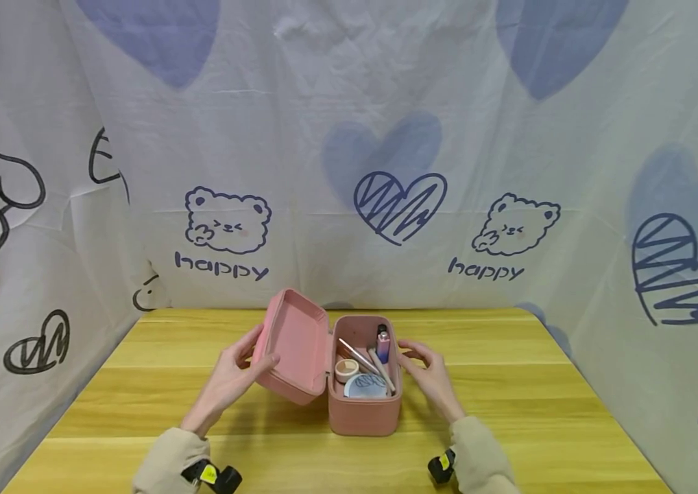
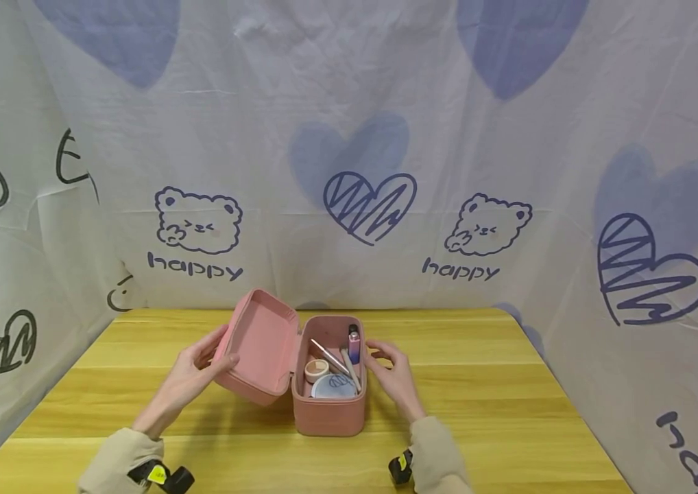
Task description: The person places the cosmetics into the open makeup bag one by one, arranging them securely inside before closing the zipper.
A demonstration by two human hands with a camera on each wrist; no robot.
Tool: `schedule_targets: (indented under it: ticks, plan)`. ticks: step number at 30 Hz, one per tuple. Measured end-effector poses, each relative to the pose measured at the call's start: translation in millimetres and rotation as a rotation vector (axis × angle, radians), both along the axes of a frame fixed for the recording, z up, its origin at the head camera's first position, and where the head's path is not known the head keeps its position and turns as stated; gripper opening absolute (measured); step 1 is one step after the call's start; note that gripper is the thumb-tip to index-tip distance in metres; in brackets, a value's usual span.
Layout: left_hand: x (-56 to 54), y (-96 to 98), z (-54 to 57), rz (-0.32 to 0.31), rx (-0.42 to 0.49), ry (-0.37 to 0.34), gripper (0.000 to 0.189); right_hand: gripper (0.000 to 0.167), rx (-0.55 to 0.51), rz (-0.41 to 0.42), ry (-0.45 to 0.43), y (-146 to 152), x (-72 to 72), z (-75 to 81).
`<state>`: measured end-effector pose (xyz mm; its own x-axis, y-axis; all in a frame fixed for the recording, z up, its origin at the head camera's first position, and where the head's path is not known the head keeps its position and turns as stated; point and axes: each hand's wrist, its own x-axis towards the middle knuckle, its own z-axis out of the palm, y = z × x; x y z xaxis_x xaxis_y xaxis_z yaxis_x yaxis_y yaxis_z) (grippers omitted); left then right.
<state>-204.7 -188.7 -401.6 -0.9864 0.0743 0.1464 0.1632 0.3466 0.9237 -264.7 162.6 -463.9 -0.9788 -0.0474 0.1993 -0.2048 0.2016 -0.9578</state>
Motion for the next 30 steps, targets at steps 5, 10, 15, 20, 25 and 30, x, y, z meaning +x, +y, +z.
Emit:
schedule_targets:
  ticks: [5,10,15,20,25,30]
  plan:
    - [-1.7,6.8,-5.1,0.015,0.086,0.03,0.076,0.033,-0.023,0.002,0.039,-3,-0.8,-1.9]
    - [-3.3,15.3,-12.3,0.033,0.194,0.087,0.074,0.034,-0.061,0.001,0.031,-4,-2.7,-5.5]
    - [-2.2,22.6,-18.4,0.034,0.285,0.123,0.062,0.036,-0.083,-0.001,0.026,-5,-1.3,-9.1]
    - [-2.2,27.7,-20.6,-0.043,0.438,0.158,0.059,0.038,-0.095,-0.003,0.018,-5,1.1,-9.8]
    - [-5.9,32.3,-23.4,-0.114,0.56,0.151,0.06,0.038,-0.116,-0.005,0.015,-6,1.8,-10.2]
    - [-11.1,38.9,-25.2,-0.122,0.589,0.147,0.055,0.038,-0.118,-0.007,0.023,-7,1.9,-10.9]
